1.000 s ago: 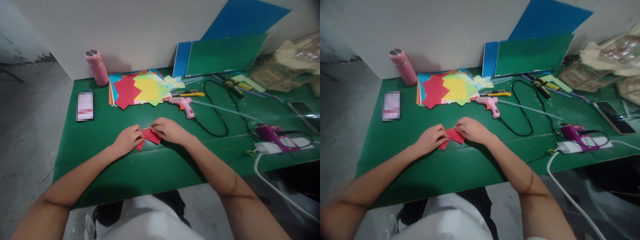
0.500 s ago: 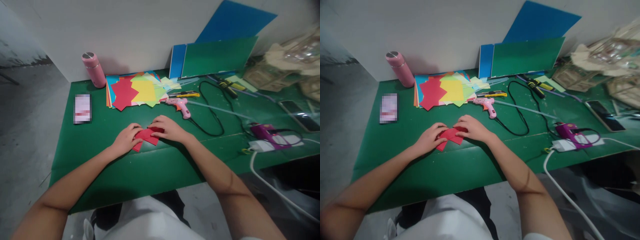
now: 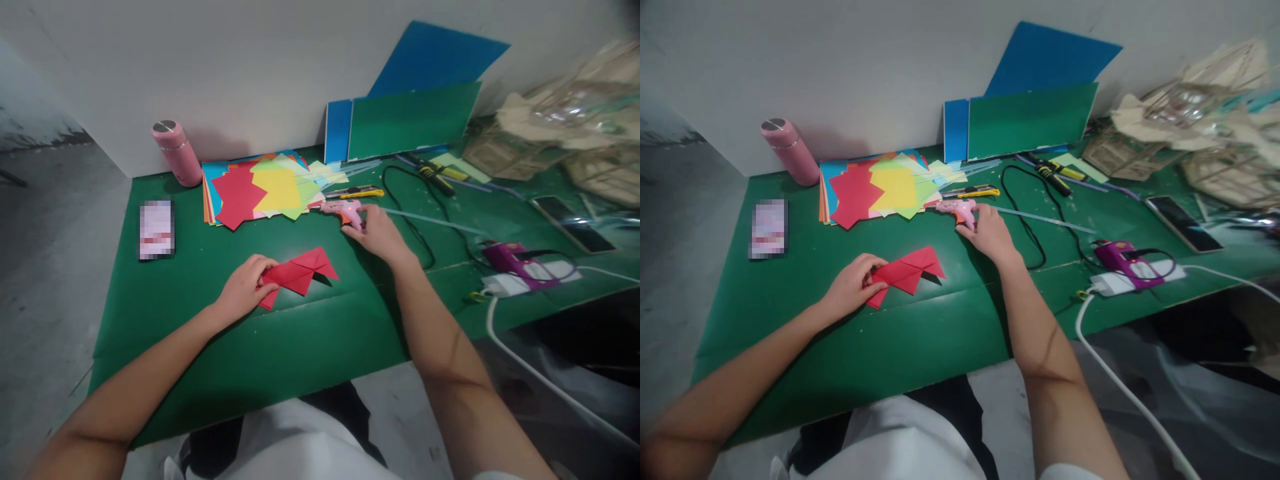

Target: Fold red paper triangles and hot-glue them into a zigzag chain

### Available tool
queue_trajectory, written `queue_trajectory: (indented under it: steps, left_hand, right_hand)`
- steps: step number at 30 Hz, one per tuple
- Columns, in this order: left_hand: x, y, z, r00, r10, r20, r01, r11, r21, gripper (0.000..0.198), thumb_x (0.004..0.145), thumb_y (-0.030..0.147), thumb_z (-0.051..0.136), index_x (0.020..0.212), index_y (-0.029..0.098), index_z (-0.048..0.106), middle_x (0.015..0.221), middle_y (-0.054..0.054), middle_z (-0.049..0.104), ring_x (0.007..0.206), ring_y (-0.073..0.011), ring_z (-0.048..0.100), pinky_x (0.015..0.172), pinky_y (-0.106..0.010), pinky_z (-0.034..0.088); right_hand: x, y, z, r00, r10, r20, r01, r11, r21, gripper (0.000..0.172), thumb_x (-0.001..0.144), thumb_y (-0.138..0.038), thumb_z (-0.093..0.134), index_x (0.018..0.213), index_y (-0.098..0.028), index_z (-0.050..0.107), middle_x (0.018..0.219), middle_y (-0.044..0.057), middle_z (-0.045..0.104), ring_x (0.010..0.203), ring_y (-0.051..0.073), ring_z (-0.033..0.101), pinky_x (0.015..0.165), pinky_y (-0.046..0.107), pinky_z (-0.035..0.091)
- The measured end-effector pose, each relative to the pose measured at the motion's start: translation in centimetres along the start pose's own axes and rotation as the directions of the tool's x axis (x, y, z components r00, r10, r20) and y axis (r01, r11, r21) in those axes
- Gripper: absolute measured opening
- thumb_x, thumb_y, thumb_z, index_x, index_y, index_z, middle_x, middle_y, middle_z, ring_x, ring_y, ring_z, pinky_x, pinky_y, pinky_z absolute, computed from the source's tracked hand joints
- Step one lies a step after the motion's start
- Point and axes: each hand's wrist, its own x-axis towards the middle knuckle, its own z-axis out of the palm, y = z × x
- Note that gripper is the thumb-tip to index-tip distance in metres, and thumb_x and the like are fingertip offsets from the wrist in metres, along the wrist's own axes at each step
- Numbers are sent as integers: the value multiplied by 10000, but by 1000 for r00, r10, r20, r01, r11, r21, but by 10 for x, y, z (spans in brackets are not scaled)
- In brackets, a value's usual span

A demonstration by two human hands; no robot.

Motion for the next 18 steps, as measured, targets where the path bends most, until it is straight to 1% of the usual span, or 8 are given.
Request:
queue_trajectory:
  steps: [2, 4, 6, 8, 11, 14, 18]
  left_hand:
    - [0, 0, 0, 1000, 2, -1, -2, 1000, -2, 181, 858, 230, 625, 1025, 186, 570, 967, -16, 573, 626, -98, 514, 672, -260, 478]
    - [0, -1, 0, 1000, 0, 5, -1, 1000, 1, 181, 856, 217, 625, 1025, 186, 568, 971, -15, 569, 626, -96, 510, 669, -256, 474]
    - [0, -2, 0, 1000, -3, 8, 3, 1000, 7, 187, 859, 223, 621, 1034, 187, 564, 977, -15, 567, 623, -94, 508, 662, -252, 470]
    - [0, -3, 0, 1000, -3, 11, 3, 1000, 9, 198, 863, 238, 619, 1045, 189, 560, 978, -16, 566, 620, -93, 508, 653, -249, 467]
    - [-1, -3, 0, 1000, 4, 12, -4, 1000, 7, 199, 868, 249, 619, 1050, 192, 561, 987, -18, 571, 620, -92, 507, 647, -248, 465]
    - [-1, -2, 1, 1000, 12, 1, -12, 1000, 6, 187, 870, 241, 617, 1043, 195, 567, 981, -17, 575, 623, -95, 504, 652, -251, 465]
    - [0, -2, 2, 1000, 8, -6, -8, 1000, 4, 189, 866, 233, 623, 1044, 196, 570, 979, -16, 575, 616, -92, 505, 656, -254, 467]
  right_hand:
    - [0, 0, 1, 999, 15, 49, -16, 1000, 11, 548, 800, -445, 583, 1230, -133, 448, 991, 173, 623, 736, 287, 601, 625, 384, 463]
    - [0, -4, 0, 996, 31, 80, -32, 999, 3, 491, 821, -385, 533, 1237, -145, 432, 926, 153, 634, 649, 270, 585, 566, 363, 436]
    - [-1, -8, -1, 997, 39, 70, -40, 999, 13, 444, 829, -346, 492, 1220, -144, 434, 865, 146, 637, 588, 259, 561, 532, 353, 414]
    - [-1, -11, -2, 999, 38, 9, -38, 999, 26, 417, 830, -317, 462, 1204, -135, 442, 860, 161, 635, 583, 261, 557, 533, 360, 414]
    - [0, -15, -3, 992, 58, -115, -56, 998, 20, 415, 827, -287, 419, 1205, -118, 448, 964, 210, 622, 665, 294, 585, 586, 402, 441]
    - [3, -13, -3, 971, 116, -210, -114, 993, 20, 444, 831, -273, 384, 1240, -108, 431, 1089, 243, 583, 783, 333, 609, 655, 451, 464]
    - [12, 2, -4, 925, 208, -317, -223, 975, -9, 479, 837, -270, 373, 1280, -89, 391, 1164, 258, 545, 922, 357, 614, 749, 484, 471]
